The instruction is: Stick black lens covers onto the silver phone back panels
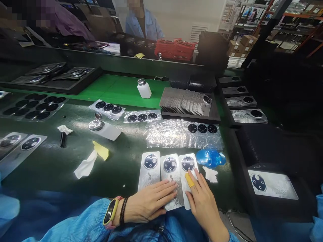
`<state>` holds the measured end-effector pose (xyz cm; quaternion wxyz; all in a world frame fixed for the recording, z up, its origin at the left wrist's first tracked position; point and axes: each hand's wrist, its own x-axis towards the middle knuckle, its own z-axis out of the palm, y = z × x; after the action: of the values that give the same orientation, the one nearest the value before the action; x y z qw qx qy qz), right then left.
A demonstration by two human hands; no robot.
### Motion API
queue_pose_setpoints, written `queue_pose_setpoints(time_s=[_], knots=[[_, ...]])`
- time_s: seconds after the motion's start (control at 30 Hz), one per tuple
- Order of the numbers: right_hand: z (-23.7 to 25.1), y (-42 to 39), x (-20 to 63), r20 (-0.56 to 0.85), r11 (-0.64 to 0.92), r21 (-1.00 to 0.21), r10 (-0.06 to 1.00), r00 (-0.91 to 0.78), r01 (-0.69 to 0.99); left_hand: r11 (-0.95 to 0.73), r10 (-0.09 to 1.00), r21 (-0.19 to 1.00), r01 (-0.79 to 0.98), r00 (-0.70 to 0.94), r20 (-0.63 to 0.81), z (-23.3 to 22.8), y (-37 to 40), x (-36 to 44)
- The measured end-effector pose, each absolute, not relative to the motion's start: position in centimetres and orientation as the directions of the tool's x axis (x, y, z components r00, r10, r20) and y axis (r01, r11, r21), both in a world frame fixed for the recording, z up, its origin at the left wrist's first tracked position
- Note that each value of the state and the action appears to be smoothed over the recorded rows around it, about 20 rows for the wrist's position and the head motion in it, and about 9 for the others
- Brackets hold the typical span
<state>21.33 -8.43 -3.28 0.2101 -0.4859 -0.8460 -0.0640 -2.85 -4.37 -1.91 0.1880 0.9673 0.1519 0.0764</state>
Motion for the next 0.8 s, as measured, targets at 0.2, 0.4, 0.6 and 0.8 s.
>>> queue_pose_setpoints(time_s=[0.2, 0.4, 0.6, 0.8], knots=[[-3.4, -8.9, 20.9, 0.472, 0.486, -0.162, 0.803, -0.365, 0.859, -0.912, 0.269, 0.335, 0.237, 0.962, 0.053, -2.1, -3.9, -2.3], [-3.6, -8.9, 20.1, 0.479, 0.470, -0.164, 0.807, -0.346, 0.867, -0.941, 0.247, 0.274, 0.197, 0.956, 0.160, -1.8, -4.0, -3.1], [-3.5, -8.9, 19.3, 0.475, 0.464, -0.235, 0.822, -0.316, 0.854, -0.937, 0.258, 0.299, 0.182, 0.937, 0.236, -1.3, -3.6, -3.9], [-3.0, -9.8, 17.8, 0.360, 0.403, -0.615, 0.908, -0.213, 0.678, -0.763, 0.561, 0.598, 0.244, 0.710, 0.426, 1.0, -3.6, -1.7]])
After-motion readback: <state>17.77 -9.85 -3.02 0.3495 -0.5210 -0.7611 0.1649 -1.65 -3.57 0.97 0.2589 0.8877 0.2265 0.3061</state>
